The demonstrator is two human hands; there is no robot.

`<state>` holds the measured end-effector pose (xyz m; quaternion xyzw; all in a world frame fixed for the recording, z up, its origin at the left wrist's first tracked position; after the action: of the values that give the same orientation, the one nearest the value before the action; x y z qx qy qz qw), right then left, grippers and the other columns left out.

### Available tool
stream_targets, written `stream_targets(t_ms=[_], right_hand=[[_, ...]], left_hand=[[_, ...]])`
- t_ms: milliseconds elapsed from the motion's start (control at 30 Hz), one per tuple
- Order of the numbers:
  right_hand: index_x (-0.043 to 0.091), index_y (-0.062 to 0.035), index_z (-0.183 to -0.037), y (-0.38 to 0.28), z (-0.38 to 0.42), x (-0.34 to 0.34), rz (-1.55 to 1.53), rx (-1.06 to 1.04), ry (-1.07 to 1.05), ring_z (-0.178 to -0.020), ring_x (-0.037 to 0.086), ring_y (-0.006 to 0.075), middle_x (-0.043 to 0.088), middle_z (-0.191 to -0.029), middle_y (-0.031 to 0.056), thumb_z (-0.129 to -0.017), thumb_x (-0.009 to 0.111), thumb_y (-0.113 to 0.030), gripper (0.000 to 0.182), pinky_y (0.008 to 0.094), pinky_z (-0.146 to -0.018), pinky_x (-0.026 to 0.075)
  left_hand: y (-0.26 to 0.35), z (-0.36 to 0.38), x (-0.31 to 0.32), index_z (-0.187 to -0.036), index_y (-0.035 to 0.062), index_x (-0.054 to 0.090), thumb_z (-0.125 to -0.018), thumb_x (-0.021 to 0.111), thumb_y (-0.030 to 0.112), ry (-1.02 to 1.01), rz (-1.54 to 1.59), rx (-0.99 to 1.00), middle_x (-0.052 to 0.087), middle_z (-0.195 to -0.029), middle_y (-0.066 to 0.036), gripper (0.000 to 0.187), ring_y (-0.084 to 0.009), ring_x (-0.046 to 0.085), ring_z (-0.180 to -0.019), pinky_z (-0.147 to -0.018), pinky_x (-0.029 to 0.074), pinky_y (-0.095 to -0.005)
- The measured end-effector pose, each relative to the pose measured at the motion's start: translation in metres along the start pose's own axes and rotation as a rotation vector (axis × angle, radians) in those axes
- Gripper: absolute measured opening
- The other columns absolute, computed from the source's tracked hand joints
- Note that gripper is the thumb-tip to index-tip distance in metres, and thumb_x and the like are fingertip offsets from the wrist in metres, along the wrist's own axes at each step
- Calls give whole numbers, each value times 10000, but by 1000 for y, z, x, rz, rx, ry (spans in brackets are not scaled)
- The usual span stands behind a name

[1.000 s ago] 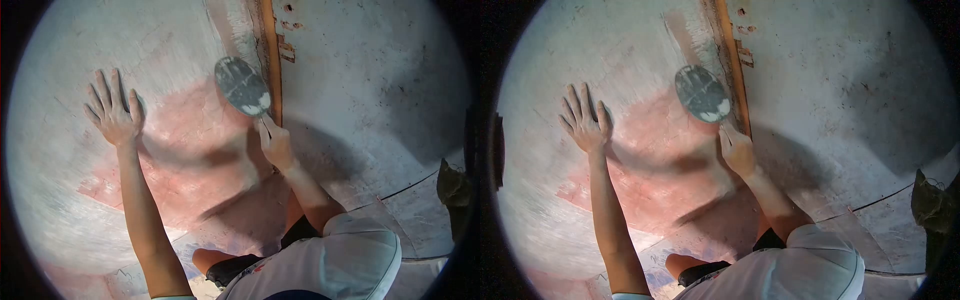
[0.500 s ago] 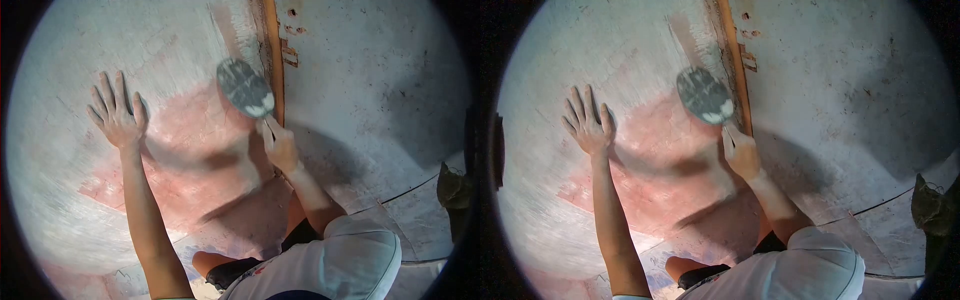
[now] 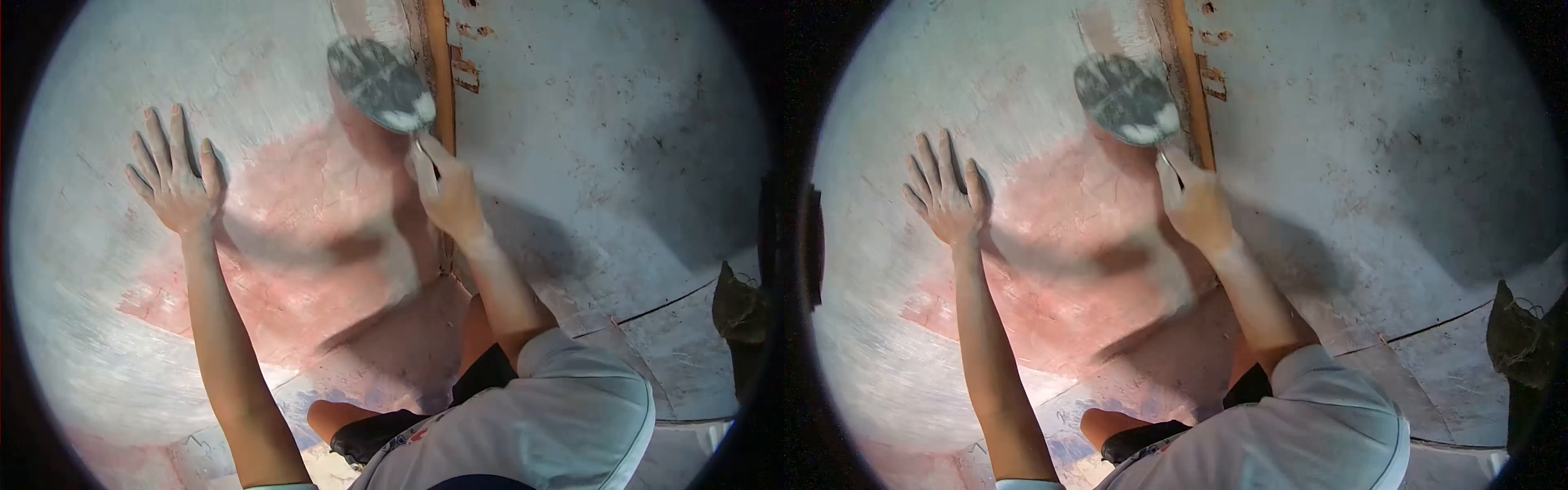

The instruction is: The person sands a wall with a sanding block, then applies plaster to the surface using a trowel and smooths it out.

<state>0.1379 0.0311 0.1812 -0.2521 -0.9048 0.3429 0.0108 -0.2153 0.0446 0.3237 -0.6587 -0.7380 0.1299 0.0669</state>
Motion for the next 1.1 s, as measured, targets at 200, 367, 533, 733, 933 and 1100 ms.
stream_targets(t_ms=[200, 367, 533, 733, 933, 1100], right_hand=[[699, 41, -1275, 15, 54, 13, 12, -63, 37, -867, 681, 539, 686, -919, 339, -1084, 598, -142, 284, 570, -696, 531], [700, -3, -1244, -6, 22, 8, 56, -34, -17, -846, 671, 539, 682, -892, 332, -1082, 602, -146, 237, 581, -688, 522], [674, 35, -1223, 6, 43, 12, 60, 25, -48, -937, 691, 545, 699, -949, 321, -1086, 580, -116, 224, 516, -720, 568], [677, 28, -1268, 1, 34, 6, 94, -32, -33, -955, 690, 543, 715, -951, 311, -1094, 578, -131, 256, 522, -731, 573], [687, 15, -1249, 27, 63, 21, 46, -34, -8, -836, 686, 525, 679, -880, 328, -1075, 616, -147, 248, 584, -697, 530], [697, 1, -1231, 1, 27, 9, 28, -19, 53, -906, 676, 550, 688, -937, 350, -1084, 606, -168, 242, 572, -720, 542]], left_hand=[[-4, -1, 2, -1703, 360, 417, -1091, 452, 530, 2, -9, -13, 296, -1813, 3, 635, -361, 271, -1657, -1315, 125, -647], [-2, -1, 0, -1663, 391, 483, -1076, 471, 541, 41, 22, -12, 351, -1791, 23, 606, -340, 344, -1630, -1310, 160, -644], [-3, 5, 0, -1656, 385, 496, -1076, 467, 549, 36, 14, -7, 356, -1788, 31, 604, -343, 350, -1627, -1310, 161, -651], [-3, 5, 1, -1677, 393, 455, -1071, 489, 547, 15, 38, -13, 305, -1809, 39, 626, -325, 297, -1653, -1316, 147, -646], [-4, 8, 3, -1674, 402, 459, -1072, 486, 552, 20, 27, -13, 312, -1806, 39, 620, -321, 298, -1652, -1320, 142, -629], [-2, 8, 2, -1661, 376, 491, -1079, 480, 545, 29, 11, -7, 342, -1795, 23, 606, -324, 332, -1635, -1311, 159, -632]])
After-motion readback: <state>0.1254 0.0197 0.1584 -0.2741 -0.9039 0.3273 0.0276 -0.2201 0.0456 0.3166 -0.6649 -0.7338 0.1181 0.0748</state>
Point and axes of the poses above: each hand's wrist, its own z-axis away from the middle knuckle, its own x-axis out of the palm, y = z × x, the point moved 5 cm from there along -z, towards the middle knuckle
